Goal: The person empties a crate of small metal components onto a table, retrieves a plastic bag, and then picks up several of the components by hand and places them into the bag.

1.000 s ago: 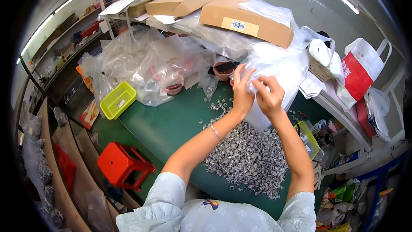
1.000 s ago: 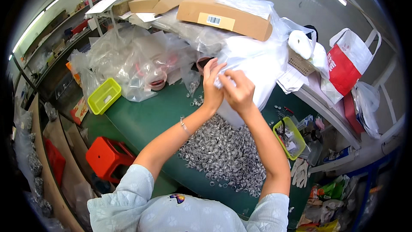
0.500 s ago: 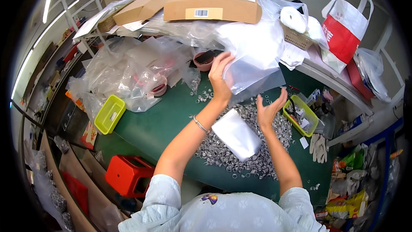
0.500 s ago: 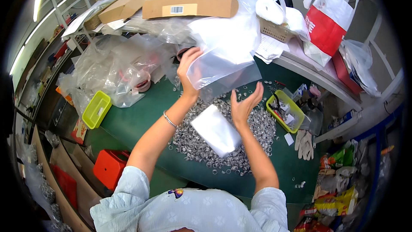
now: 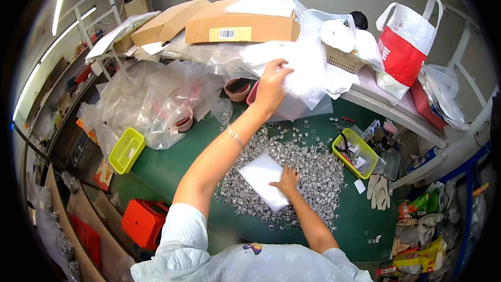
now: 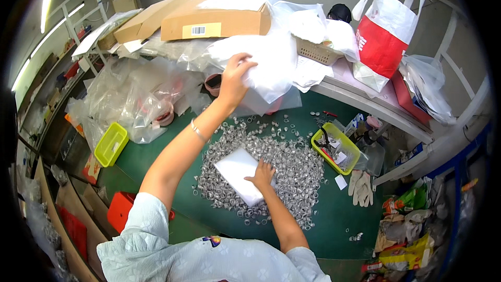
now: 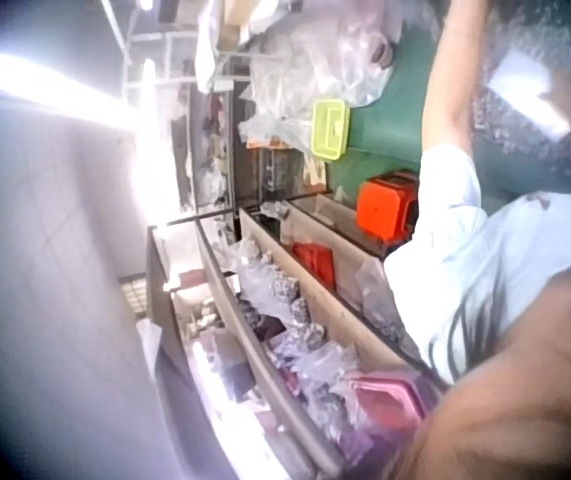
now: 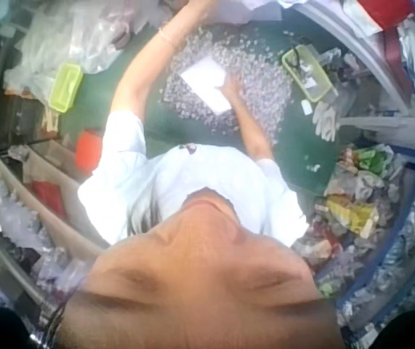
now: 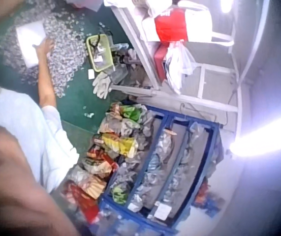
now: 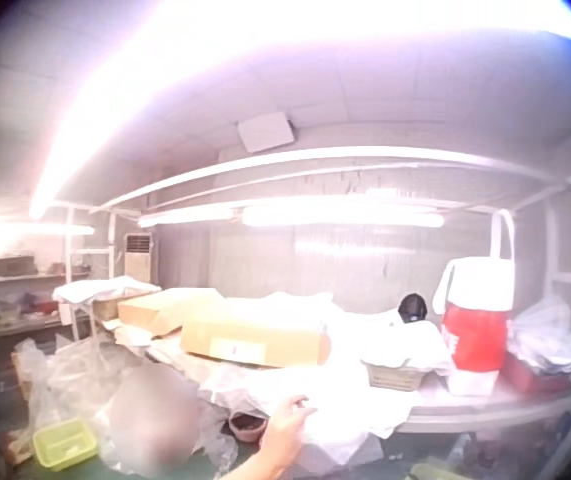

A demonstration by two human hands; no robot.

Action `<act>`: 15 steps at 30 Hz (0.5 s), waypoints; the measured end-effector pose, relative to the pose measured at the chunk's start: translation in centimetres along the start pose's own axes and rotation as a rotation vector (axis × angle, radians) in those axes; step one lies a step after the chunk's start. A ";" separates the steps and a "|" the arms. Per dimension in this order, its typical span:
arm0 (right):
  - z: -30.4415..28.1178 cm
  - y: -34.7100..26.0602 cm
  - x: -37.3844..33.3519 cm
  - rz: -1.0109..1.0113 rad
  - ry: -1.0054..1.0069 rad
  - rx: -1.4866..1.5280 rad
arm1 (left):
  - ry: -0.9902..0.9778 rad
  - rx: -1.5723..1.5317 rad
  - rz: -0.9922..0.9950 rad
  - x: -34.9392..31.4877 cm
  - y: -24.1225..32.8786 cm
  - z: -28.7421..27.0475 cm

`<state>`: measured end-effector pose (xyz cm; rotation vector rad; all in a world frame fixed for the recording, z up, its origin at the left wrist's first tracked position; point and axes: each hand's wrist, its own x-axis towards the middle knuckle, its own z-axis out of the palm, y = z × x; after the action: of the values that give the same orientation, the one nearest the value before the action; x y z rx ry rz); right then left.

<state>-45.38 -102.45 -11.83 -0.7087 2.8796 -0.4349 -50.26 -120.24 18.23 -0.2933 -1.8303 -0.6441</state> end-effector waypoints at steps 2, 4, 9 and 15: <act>-0.1 0.3 0.5 -0.001 -0.069 -0.027 | 0.104 -0.072 -0.043 -1.0 1.2 -1.3; -0.2 0.1 0.6 -0.044 0.050 -0.052 | 0.247 -0.108 -0.101 -1.1 2.2 -2.7; 0.3 1.5 1.7 -0.015 0.014 0.094 | 0.318 -0.256 -0.259 -0.9 2.0 -5.8; -4.3 0.2 0.4 -0.219 0.045 0.474 | 0.569 -0.796 -0.687 -1.7 3.0 -11.1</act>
<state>-46.76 -101.43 -7.86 -0.9267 2.5834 -1.1230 -39.33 -123.76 20.05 0.0298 -1.0247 -1.7385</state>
